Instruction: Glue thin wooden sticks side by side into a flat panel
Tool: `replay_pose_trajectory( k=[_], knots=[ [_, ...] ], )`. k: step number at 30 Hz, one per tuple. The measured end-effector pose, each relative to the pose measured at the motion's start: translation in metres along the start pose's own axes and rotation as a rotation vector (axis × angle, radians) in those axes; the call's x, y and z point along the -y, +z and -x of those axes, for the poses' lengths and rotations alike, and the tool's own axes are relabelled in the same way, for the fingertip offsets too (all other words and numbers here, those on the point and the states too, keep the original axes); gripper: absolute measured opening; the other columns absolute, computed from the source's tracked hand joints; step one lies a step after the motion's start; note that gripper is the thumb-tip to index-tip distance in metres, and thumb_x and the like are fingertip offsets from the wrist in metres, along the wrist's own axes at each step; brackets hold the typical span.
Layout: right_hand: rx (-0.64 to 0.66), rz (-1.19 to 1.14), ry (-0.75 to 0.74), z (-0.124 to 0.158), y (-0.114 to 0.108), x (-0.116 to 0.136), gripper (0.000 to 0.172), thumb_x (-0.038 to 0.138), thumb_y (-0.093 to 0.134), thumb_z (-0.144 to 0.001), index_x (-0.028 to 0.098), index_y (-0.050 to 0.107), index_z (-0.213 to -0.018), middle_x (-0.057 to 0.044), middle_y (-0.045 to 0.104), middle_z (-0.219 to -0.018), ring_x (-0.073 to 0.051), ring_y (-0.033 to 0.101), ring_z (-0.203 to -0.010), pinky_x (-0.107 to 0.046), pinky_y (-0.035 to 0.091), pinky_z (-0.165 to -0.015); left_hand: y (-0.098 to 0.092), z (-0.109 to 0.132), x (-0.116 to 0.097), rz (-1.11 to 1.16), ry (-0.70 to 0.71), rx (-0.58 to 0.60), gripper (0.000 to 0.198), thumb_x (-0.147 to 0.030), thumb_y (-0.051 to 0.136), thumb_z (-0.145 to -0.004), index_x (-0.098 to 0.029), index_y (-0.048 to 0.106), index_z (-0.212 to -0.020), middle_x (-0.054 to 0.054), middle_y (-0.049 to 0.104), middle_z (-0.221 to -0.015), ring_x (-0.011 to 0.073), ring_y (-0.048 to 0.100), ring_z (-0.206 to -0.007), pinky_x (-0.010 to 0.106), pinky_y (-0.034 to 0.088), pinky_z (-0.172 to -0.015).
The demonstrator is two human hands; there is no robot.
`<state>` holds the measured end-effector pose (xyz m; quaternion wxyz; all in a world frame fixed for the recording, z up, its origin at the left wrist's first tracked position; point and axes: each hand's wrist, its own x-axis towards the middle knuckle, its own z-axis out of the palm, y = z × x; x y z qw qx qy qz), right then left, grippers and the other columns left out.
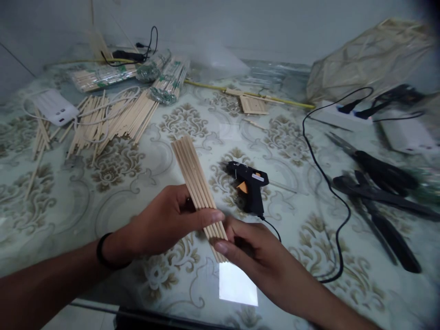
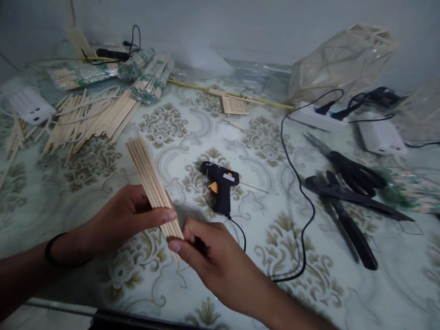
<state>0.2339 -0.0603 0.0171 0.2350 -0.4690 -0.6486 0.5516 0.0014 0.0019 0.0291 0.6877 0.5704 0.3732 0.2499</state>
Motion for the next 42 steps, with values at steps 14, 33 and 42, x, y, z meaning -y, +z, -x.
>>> replay_pose_trajectory(
  k=[14,33,42],
  knots=[
    [-0.06,0.252,-0.302,0.003,-0.004,-0.003,0.029,0.036,0.062,-0.123,0.026,0.076,-0.099,0.004,0.07,-0.078,-0.013,0.064,-0.064,-0.025,0.051,-0.063,-0.01,-0.01,0.001,0.037,0.041,-0.184,0.038,-0.047,0.092,-0.096,-0.021,0.079,-0.12,0.001,0.081,-0.098,0.0168,0.075,-0.088,0.028,0.063,-0.08],
    [-0.295,0.429,-0.326,-0.005,-0.03,-0.016,0.024,0.014,0.067,-0.11,0.027,0.085,-0.12,-0.008,0.089,-0.118,-0.024,0.088,-0.106,-0.038,0.075,-0.096,-0.005,0.0,0.015,-0.965,0.715,0.141,0.008,-0.014,0.07,-0.11,-0.021,0.073,-0.111,0.009,0.082,-0.12,0.025,0.077,-0.114,0.042,0.063,-0.112],
    [-0.121,0.346,-0.187,0.001,-0.03,-0.011,0.014,0.017,0.076,-0.107,0.026,0.086,-0.107,-0.002,0.088,-0.095,-0.019,0.083,-0.082,-0.031,0.067,-0.081,-0.009,-0.005,0.025,-1.108,0.674,0.162,0.024,-0.015,0.082,-0.104,-0.021,0.076,-0.126,0.01,0.08,-0.131,0.0294,0.075,-0.125,0.046,0.061,-0.113]
  ],
)
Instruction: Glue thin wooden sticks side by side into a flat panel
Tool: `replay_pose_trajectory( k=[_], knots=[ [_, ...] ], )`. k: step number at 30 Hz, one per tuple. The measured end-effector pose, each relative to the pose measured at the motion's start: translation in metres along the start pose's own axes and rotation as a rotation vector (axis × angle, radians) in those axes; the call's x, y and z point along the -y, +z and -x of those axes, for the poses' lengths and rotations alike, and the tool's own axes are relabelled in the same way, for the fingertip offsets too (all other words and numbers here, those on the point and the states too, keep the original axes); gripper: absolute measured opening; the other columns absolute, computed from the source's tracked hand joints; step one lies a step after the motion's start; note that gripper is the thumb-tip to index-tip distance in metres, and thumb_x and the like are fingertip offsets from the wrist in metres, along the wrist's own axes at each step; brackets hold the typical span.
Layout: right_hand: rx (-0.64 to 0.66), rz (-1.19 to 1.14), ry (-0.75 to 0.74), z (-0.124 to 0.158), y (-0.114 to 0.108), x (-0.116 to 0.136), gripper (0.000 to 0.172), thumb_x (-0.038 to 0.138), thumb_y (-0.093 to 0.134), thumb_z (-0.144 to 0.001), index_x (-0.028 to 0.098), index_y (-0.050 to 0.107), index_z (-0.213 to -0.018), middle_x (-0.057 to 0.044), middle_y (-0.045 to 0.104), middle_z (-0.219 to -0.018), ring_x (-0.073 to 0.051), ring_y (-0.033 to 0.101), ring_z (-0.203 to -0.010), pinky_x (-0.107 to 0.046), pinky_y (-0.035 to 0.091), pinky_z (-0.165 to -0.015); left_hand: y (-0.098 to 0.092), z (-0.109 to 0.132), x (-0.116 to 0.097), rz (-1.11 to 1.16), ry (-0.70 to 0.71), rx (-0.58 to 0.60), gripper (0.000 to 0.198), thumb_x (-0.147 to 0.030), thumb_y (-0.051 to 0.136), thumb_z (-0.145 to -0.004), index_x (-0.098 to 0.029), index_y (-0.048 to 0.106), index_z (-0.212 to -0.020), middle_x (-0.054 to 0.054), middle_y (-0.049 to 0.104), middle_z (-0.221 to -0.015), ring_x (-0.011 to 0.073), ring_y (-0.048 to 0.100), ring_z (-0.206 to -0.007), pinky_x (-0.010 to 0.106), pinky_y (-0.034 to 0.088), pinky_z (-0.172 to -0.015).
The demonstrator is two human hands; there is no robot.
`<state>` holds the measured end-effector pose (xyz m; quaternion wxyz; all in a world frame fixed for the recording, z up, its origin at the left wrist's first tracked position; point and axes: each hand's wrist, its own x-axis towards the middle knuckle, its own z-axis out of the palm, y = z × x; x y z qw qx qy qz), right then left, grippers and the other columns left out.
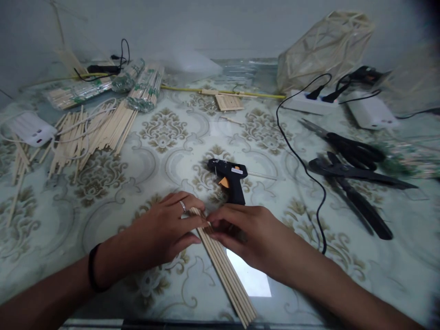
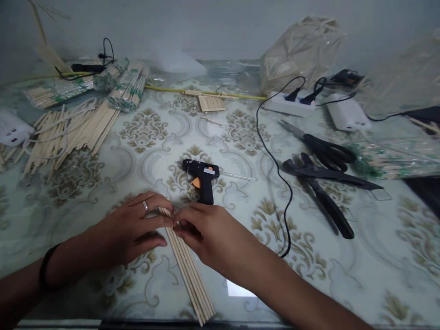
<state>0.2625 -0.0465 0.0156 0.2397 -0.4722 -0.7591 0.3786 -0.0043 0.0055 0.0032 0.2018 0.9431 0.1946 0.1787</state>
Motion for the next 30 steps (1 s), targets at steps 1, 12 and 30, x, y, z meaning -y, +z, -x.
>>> replay_pose_trajectory(
  k=[1,12,30],
  knots=[
    [0.01,-0.02,0.02,0.0,0.0,0.001,0.011,0.018,0.078,-0.106,0.027,0.085,-0.107,-0.001,0.088,-0.094,-0.018,0.083,-0.08,-0.03,0.066,-0.08,0.001,0.0,0.001,-0.015,0.004,-0.001,0.021,-0.013,0.079,-0.105,-0.021,0.076,-0.125,0.01,0.081,-0.131,0.0289,0.075,-0.125,0.046,0.06,-0.113],
    [0.045,-0.201,0.209,0.0,0.004,0.003,0.01,0.032,0.085,-0.103,0.027,0.082,-0.112,0.002,0.088,-0.086,-0.017,0.082,-0.071,-0.029,0.063,-0.068,0.008,-0.006,0.014,-0.063,0.044,-0.033,0.012,-0.022,0.071,-0.118,-0.023,0.08,-0.111,0.006,0.085,-0.117,0.0272,0.072,-0.123,0.043,0.053,-0.109],
    [0.147,-0.05,0.05,0.006,0.022,0.01,0.04,0.025,0.072,-0.114,0.026,0.074,-0.154,0.0,0.084,-0.095,-0.018,0.074,-0.075,-0.029,0.062,-0.074,-0.013,-0.001,0.03,0.155,-0.341,-0.169,0.031,-0.039,0.096,-0.103,-0.024,0.074,-0.12,0.001,0.079,-0.111,0.0244,0.073,-0.108,0.039,0.059,-0.102]
  ],
)
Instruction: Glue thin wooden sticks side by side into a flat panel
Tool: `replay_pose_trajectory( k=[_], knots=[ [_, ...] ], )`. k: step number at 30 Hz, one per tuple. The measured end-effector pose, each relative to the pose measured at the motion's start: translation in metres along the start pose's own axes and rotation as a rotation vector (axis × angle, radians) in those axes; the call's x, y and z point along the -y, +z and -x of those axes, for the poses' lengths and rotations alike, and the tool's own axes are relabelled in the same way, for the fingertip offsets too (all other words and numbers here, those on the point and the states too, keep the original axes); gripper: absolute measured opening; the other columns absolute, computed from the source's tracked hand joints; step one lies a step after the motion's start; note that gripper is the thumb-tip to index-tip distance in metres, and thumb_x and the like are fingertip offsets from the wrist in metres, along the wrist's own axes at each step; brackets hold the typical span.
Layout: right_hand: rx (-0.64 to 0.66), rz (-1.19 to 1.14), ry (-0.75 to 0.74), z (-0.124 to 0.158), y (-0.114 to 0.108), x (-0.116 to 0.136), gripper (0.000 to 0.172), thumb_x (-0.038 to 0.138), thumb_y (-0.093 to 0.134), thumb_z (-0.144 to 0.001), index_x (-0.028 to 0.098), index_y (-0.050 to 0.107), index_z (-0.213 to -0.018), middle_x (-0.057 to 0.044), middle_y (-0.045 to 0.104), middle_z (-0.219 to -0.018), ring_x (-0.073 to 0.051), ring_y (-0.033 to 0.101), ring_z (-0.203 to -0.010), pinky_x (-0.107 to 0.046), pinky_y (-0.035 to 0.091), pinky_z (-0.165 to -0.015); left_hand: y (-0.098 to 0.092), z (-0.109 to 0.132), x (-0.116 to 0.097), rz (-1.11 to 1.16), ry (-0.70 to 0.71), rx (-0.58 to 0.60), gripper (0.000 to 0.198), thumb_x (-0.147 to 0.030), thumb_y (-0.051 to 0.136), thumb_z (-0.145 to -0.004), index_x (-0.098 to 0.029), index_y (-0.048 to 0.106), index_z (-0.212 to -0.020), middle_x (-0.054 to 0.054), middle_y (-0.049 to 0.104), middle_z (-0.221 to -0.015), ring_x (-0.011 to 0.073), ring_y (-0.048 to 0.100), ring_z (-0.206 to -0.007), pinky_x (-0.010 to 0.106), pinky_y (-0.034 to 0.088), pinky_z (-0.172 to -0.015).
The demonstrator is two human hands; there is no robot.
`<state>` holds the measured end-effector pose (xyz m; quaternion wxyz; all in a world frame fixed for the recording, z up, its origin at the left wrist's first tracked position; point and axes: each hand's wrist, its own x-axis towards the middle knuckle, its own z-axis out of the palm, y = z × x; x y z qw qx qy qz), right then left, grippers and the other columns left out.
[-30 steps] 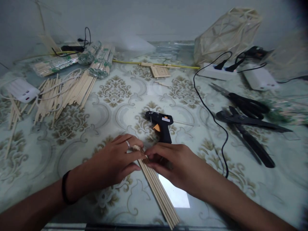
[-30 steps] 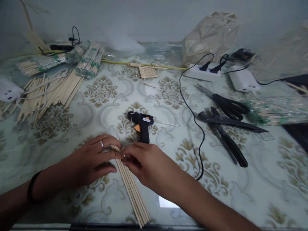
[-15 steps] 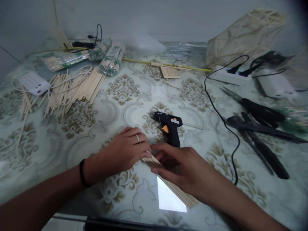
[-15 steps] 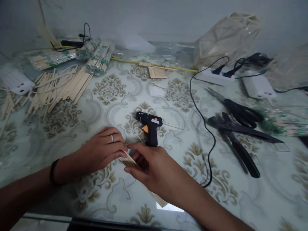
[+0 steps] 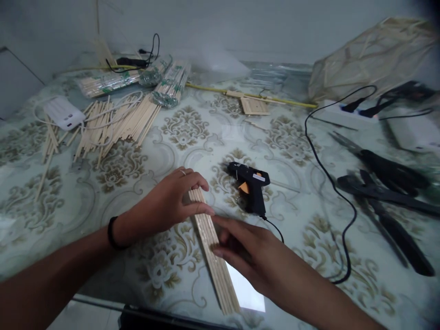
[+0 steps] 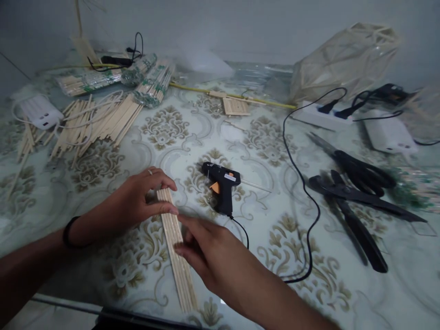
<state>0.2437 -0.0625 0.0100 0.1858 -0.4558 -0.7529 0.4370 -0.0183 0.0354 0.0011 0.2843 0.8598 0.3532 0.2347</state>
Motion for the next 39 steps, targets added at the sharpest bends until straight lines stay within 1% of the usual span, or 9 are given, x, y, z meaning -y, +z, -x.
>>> replay_pose_trajectory(
  k=[7,11,13,16,18,20,25,31,39],
  knots=[
    [-0.114,0.105,-0.044,-0.004,0.013,-0.009,0.035,0.028,0.085,-0.105,0.025,0.08,-0.139,0.003,0.078,-0.081,-0.019,0.071,-0.069,-0.031,0.058,-0.069,0.016,0.001,0.009,-0.014,0.0,0.002,0.029,-0.031,0.097,-0.099,-0.022,0.079,-0.12,0.01,0.077,-0.126,0.0326,0.069,-0.125,0.054,0.056,-0.118],
    [-0.192,0.108,-0.097,-0.003,-0.003,-0.004,0.012,0.032,0.069,-0.114,0.026,0.08,-0.113,0.002,0.078,-0.077,-0.018,0.073,-0.064,-0.029,0.056,-0.064,0.011,0.0,0.007,-0.009,-0.015,-0.016,0.03,-0.035,0.097,-0.098,-0.023,0.082,-0.121,0.01,0.078,-0.129,0.0306,0.073,-0.126,0.049,0.06,-0.117],
    [-0.25,0.117,-0.081,-0.002,-0.02,-0.005,0.023,0.037,0.059,-0.119,0.027,0.078,-0.112,0.001,0.08,-0.077,-0.018,0.074,-0.063,-0.029,0.054,-0.06,-0.004,-0.003,0.008,0.0,-0.044,-0.046,0.03,-0.042,0.096,-0.099,-0.025,0.083,-0.12,0.008,0.079,-0.127,0.0263,0.076,-0.121,0.042,0.063,-0.112],
    [-0.378,0.281,0.156,-0.005,-0.049,-0.016,0.033,0.054,0.054,-0.114,0.03,0.074,-0.103,-0.002,0.082,-0.078,-0.022,0.076,-0.065,-0.031,0.052,-0.057,-0.041,-0.005,0.018,-0.017,-0.156,-0.177,0.031,-0.053,0.075,-0.115,-0.024,0.082,-0.124,0.006,0.081,-0.124,0.0215,0.078,-0.108,0.035,0.066,-0.097],
    [-0.388,0.344,0.239,-0.009,-0.062,-0.027,0.037,0.059,0.055,-0.111,0.029,0.072,-0.098,-0.003,0.079,-0.072,-0.023,0.07,-0.057,-0.035,0.048,-0.057,-0.067,-0.003,0.028,-0.045,-0.264,-0.267,0.038,-0.054,0.064,-0.122,-0.021,0.08,-0.128,0.006,0.081,-0.122,0.0222,0.079,-0.107,0.038,0.068,-0.097],
    [-0.383,0.403,0.311,-0.014,-0.067,-0.038,0.039,0.061,0.061,-0.107,0.029,0.068,-0.086,-0.005,0.077,-0.068,-0.026,0.068,-0.057,-0.036,0.042,-0.056,-0.087,0.002,0.039,-0.073,-0.361,-0.307,0.038,-0.051,0.073,-0.118,-0.017,0.076,-0.135,0.009,0.08,-0.127,0.0234,0.08,-0.107,0.043,0.071,-0.095],
    [-0.286,0.497,0.442,-0.023,-0.061,-0.047,0.055,0.072,0.065,-0.105,0.029,0.066,-0.07,-0.006,0.067,-0.058,-0.026,0.06,-0.053,-0.036,0.03,-0.056,-0.107,0.017,0.059,-0.157,-0.484,-0.168,0.043,-0.046,0.081,-0.114,-0.019,0.073,-0.147,0.012,0.077,-0.146,0.0287,0.08,-0.124,0.051,0.072,-0.105],
    [-0.216,0.544,0.5,-0.028,-0.06,-0.035,0.051,0.073,0.069,-0.108,0.026,0.077,-0.089,-0.011,0.081,-0.081,-0.028,0.073,-0.071,-0.037,0.035,-0.062,-0.111,0.027,0.077,-0.288,-0.448,-0.101,0.045,-0.045,0.081,-0.114,-0.02,0.072,-0.15,0.013,0.075,-0.152,0.0305,0.078,-0.13,0.054,0.071,-0.109],
    [-0.171,0.57,0.529,-0.028,-0.065,-0.023,0.034,0.051,0.075,-0.117,0.02,0.079,-0.13,-0.005,0.084,-0.116,-0.023,0.082,-0.098,-0.047,0.07,-0.093,-0.1,0.038,0.101,-0.394,-0.382,-0.153,0.044,-0.045,0.081,-0.114,-0.02,0.072,-0.15,0.013,0.074,-0.153,0.0306,0.078,-0.131,0.054,0.07,-0.11]
  ],
)
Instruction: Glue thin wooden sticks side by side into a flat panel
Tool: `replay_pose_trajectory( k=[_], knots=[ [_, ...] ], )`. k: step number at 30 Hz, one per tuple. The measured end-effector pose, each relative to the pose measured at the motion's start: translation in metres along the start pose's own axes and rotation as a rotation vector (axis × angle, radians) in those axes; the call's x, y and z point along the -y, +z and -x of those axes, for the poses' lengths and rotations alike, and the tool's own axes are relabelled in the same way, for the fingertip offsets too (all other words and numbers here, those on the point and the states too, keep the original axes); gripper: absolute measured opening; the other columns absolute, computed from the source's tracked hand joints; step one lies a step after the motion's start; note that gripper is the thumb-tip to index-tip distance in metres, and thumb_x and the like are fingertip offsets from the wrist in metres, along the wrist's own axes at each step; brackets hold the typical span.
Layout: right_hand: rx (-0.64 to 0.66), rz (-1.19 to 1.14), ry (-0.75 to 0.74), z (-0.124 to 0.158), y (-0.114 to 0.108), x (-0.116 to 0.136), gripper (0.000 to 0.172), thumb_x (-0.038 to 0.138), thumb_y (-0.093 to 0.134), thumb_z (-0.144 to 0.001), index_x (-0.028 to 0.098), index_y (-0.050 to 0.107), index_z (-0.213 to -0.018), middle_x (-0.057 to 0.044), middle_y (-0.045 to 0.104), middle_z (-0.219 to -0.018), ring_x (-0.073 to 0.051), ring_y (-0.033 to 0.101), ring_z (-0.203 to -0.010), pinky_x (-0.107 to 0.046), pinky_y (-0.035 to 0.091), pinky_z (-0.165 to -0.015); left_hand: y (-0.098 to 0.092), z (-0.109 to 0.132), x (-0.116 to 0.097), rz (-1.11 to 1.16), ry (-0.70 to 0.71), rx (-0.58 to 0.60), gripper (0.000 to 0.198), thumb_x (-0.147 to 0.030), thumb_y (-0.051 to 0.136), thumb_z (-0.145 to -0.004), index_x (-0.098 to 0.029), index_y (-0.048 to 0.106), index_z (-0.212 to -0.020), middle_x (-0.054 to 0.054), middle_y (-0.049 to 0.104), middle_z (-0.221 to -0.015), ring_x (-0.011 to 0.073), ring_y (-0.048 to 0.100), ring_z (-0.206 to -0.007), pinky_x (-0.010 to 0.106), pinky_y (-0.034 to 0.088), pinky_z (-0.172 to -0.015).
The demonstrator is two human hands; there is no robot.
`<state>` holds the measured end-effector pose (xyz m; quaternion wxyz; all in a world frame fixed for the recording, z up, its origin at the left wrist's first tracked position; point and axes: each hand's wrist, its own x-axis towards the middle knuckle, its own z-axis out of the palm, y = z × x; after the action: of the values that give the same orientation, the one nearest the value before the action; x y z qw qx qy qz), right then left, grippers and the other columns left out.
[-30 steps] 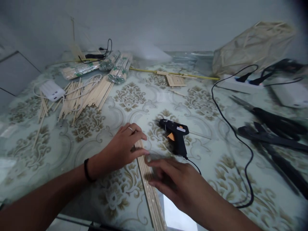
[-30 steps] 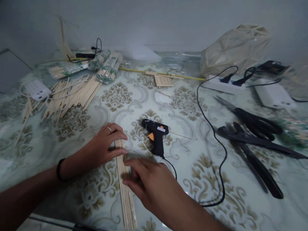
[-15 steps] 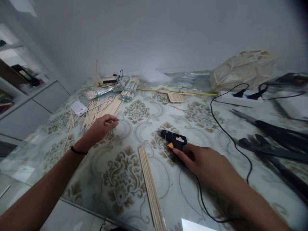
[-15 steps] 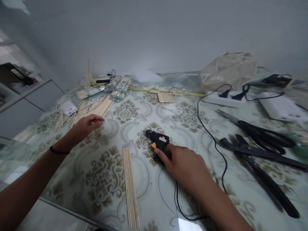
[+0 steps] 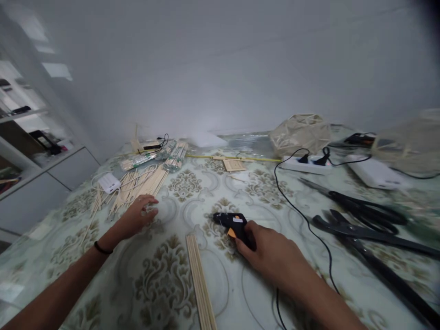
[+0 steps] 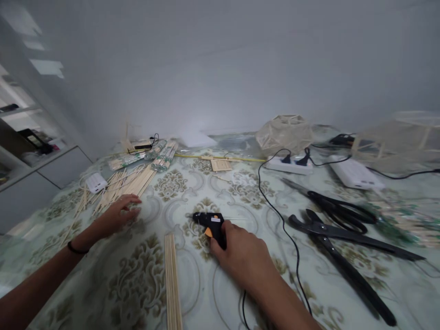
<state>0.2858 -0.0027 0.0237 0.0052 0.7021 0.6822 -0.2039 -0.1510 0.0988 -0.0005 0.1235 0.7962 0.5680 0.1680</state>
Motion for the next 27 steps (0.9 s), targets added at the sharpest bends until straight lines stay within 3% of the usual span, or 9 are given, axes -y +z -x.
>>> replay_pose_trajectory(
  k=[11,21,27],
  knots=[
    [0.025,-0.039,0.019,-0.007,0.005,-0.003,0.035,0.047,0.081,-0.114,0.02,0.078,-0.136,-0.009,0.084,-0.13,-0.026,0.083,-0.11,-0.05,0.072,-0.099,0.02,-0.002,0.018,-0.114,0.017,-0.028,0.043,-0.045,0.08,-0.115,-0.022,0.073,-0.15,0.013,0.074,-0.155,0.0307,0.077,-0.133,0.055,0.07,-0.112],
    [-0.047,-0.218,-0.113,-0.008,0.018,-0.005,0.031,0.044,0.08,-0.114,0.019,0.079,-0.132,-0.006,0.084,-0.121,-0.024,0.083,-0.102,-0.047,0.072,-0.093,-0.006,0.022,0.028,-0.127,-0.115,0.064,0.043,-0.046,0.08,-0.115,-0.02,0.074,-0.148,0.012,0.075,-0.151,0.0304,0.078,-0.129,0.053,0.071,-0.109],
    [-0.134,-0.356,-0.197,-0.016,0.026,-0.016,0.032,0.045,0.081,-0.114,0.02,0.079,-0.135,-0.008,0.083,-0.131,-0.026,0.083,-0.11,-0.049,0.072,-0.097,-0.014,0.02,0.023,-0.158,-0.239,0.078,0.043,-0.046,0.08,-0.114,-0.02,0.074,-0.148,0.012,0.075,-0.152,0.0314,0.078,-0.13,0.053,0.07,-0.11]
  ],
)
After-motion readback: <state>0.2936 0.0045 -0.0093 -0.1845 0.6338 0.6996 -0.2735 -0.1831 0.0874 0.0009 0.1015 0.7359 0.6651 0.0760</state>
